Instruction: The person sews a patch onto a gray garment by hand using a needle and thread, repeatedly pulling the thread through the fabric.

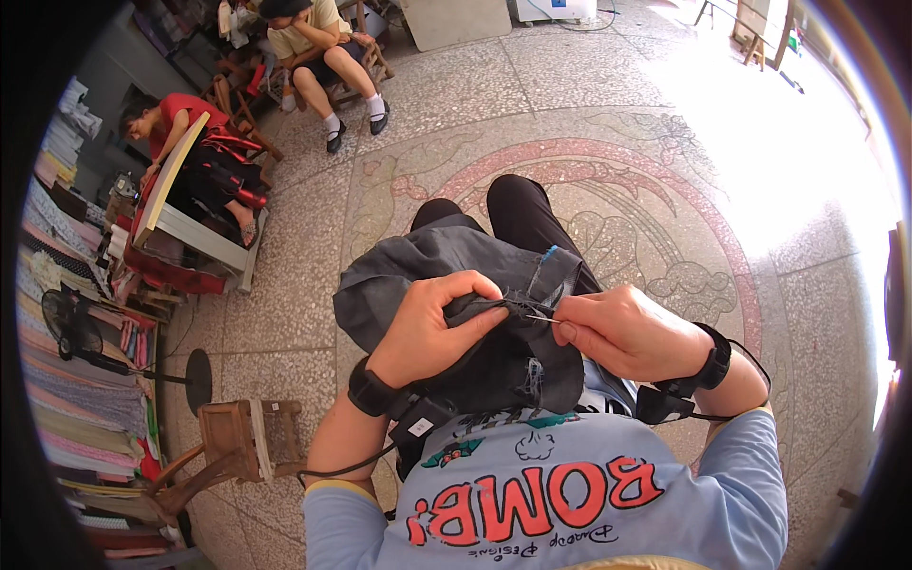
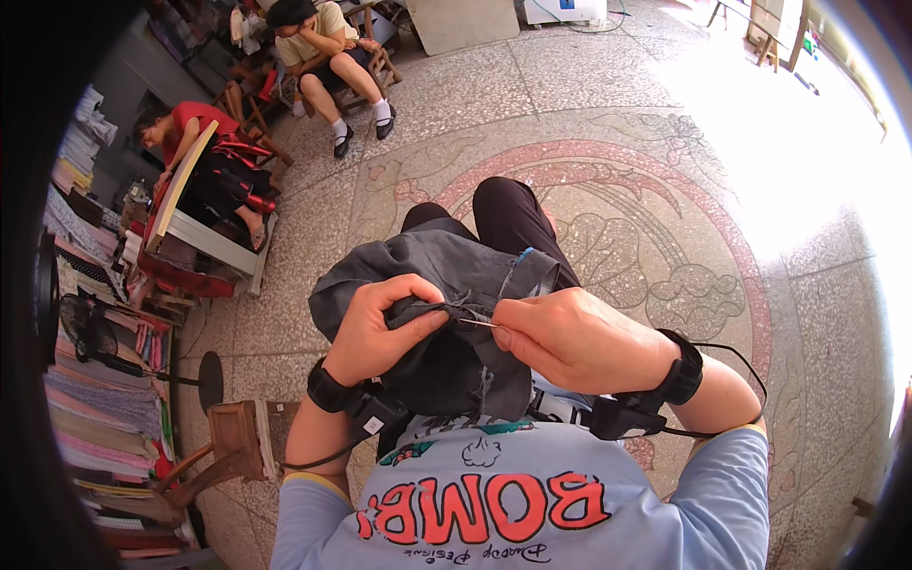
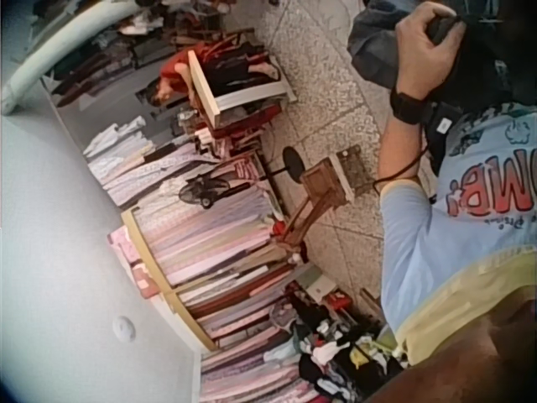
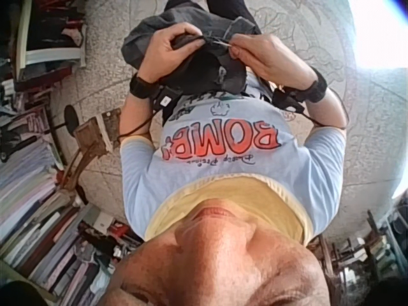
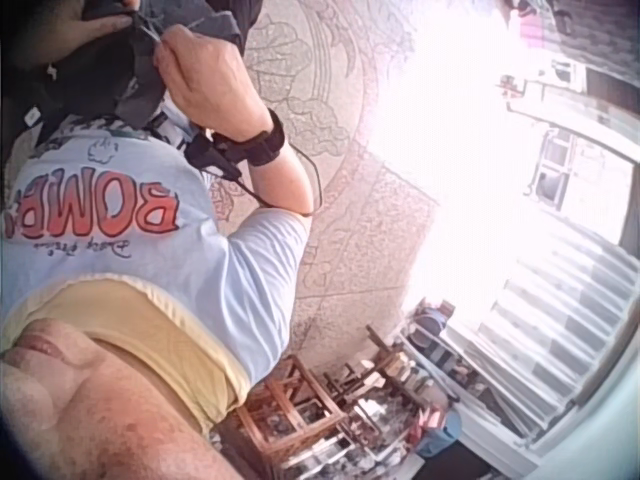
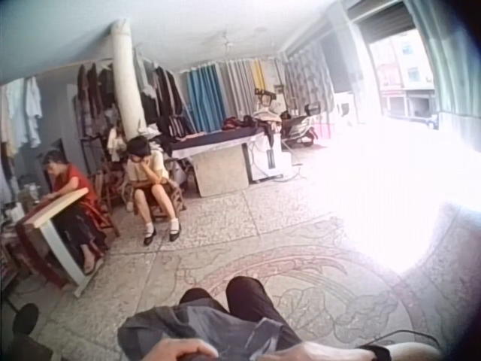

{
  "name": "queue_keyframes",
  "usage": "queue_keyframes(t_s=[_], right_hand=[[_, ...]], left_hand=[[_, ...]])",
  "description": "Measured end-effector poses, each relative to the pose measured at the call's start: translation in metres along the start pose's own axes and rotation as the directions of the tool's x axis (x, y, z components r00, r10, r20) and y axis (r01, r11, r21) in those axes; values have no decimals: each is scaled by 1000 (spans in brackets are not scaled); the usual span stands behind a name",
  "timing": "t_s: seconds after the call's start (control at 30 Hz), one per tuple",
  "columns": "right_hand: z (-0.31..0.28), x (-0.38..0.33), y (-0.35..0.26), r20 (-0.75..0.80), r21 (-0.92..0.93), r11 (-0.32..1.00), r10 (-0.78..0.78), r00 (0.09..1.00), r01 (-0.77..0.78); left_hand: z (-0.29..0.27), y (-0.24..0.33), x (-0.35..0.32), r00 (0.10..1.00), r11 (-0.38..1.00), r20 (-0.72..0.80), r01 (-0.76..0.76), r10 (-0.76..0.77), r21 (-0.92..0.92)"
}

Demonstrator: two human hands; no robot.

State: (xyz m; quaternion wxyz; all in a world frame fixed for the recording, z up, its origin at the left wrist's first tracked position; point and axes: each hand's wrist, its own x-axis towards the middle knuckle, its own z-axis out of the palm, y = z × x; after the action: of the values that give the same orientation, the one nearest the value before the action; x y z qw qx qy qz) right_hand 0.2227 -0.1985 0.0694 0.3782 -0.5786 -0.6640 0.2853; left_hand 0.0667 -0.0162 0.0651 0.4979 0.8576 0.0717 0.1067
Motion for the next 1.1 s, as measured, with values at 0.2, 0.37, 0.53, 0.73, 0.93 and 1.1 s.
queue_keyframes(t_s=[0.2,0.37,0.53,0.73,0.93,1.1], right_hand=[[5,1,6,-40,-45,999,7,999,-8],[7,1,8,-60,-83,997,1,998,-6],[6,1,7,-45,-71,997,24,999,-28],[8,2,9,-64,-78,997,6,998,-11],[10,4,9,-73,-64,998,-21,997,16],[11,6,11,-70,-68,997,-42,997,37]], left_hand=[[2,1,-2,999,999,-30,-43,44,21],[3,2,-3,999,999,-35,-34,34,12],[3,0,-3,997,998,-53,-52,53,18],[3,1,-3,997,998,-49,-65,66,15],[6,3,-2,998,998,-32,-63,62,-15],[5,3,-2,997,998,-43,-69,68,-15]])
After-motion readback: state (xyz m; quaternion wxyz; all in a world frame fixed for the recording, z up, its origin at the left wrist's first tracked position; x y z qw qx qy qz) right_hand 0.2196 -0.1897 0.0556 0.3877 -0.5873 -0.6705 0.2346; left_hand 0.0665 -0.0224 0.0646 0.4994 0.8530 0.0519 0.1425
